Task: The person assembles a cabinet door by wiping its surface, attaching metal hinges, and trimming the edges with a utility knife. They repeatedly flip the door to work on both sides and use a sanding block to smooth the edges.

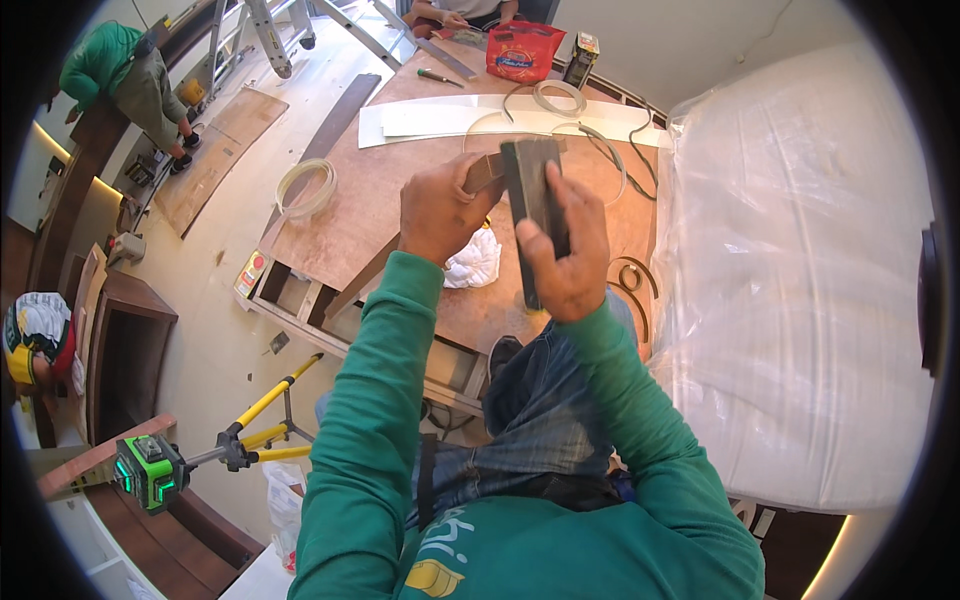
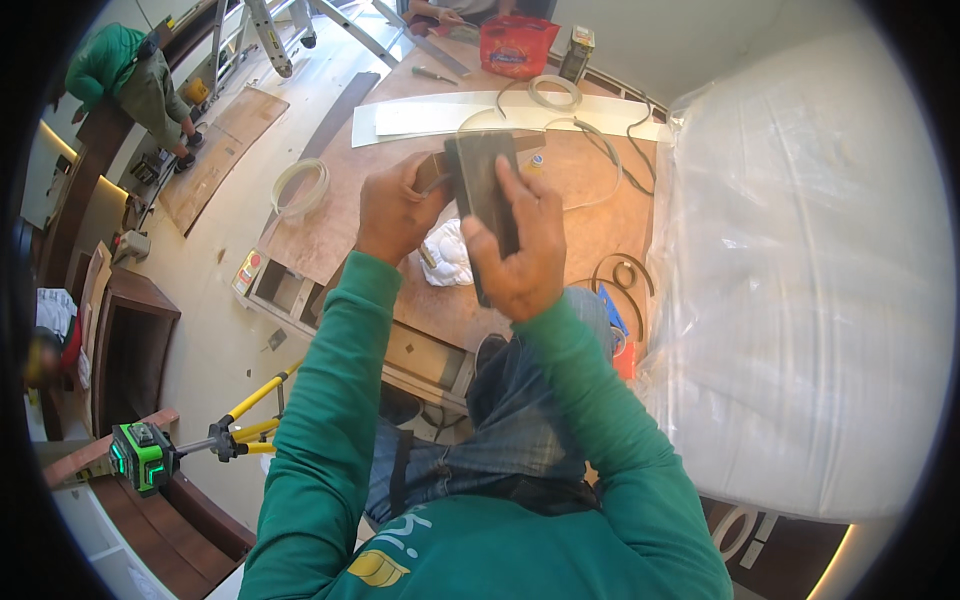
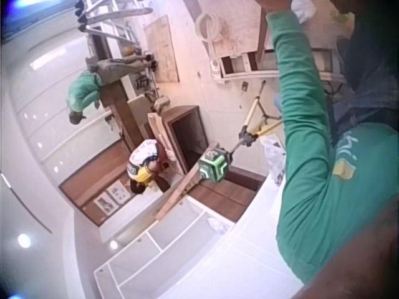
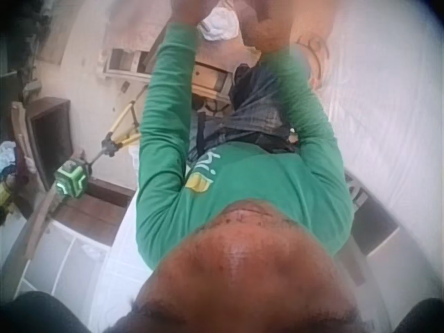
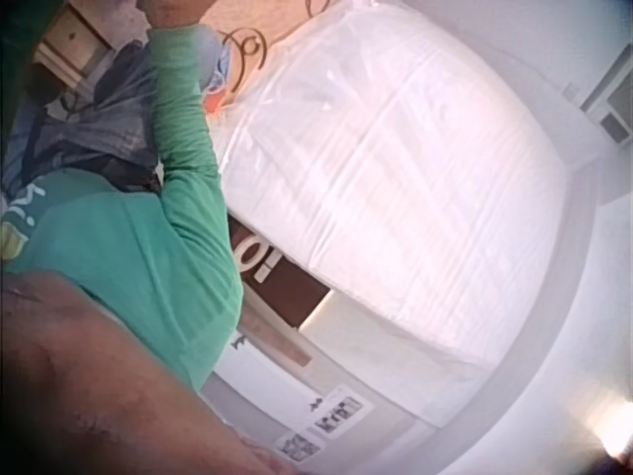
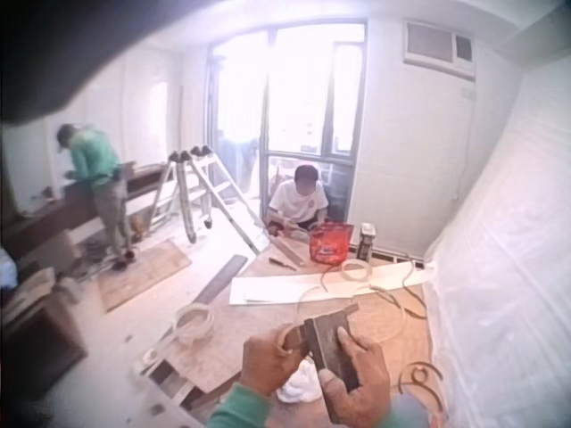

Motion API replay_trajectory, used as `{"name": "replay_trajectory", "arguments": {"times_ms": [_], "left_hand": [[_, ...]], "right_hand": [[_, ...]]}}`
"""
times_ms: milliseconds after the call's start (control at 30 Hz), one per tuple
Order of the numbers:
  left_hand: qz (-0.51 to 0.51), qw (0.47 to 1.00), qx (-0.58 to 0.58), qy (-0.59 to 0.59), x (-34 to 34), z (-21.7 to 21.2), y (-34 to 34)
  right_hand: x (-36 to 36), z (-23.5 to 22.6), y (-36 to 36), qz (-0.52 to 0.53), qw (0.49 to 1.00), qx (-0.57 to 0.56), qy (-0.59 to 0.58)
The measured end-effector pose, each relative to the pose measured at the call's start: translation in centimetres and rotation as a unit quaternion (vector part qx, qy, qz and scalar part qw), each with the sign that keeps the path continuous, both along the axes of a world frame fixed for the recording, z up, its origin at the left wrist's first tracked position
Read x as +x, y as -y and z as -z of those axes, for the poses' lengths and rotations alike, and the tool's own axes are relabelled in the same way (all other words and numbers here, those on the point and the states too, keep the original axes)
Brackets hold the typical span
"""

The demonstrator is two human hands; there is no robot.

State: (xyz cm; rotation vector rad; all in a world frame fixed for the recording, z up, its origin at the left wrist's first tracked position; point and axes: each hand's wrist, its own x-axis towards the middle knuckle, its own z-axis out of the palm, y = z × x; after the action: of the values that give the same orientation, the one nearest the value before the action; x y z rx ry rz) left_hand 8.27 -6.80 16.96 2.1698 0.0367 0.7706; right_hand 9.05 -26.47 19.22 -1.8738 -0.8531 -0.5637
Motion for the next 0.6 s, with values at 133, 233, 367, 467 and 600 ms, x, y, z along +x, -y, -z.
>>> {"name": "replay_trajectory", "arguments": {"times_ms": [133,233,367,467,600], "left_hand": [[-0.002,0.999,0.02,0.04,0.4,0.3,-0.1],[-0.002,0.999,0.033,0.035,0.2,0.4,0.2],[-0.001,1.0,0.025,0.015,0.0,0.2,0.3],[0.005,1.0,-0.008,0.028,-0.5,0.0,0.0],[-0.009,0.999,-0.036,0.037,-1.0,-0.3,-1.0]], "right_hand": [[-1.0,1.3,-0.4,0.001,1.0,-0.004,-0.017],[1.1,0.6,-2.5,0.012,1.0,0.02,-0.001],[6.1,-1.9,-5.2,0.027,1.0,0.002,0.014],[7.3,-3.0,-5.5,0.032,0.999,0.021,-0.019],[3.3,-2.4,-2.2,0.038,0.999,0.024,-0.011]]}}
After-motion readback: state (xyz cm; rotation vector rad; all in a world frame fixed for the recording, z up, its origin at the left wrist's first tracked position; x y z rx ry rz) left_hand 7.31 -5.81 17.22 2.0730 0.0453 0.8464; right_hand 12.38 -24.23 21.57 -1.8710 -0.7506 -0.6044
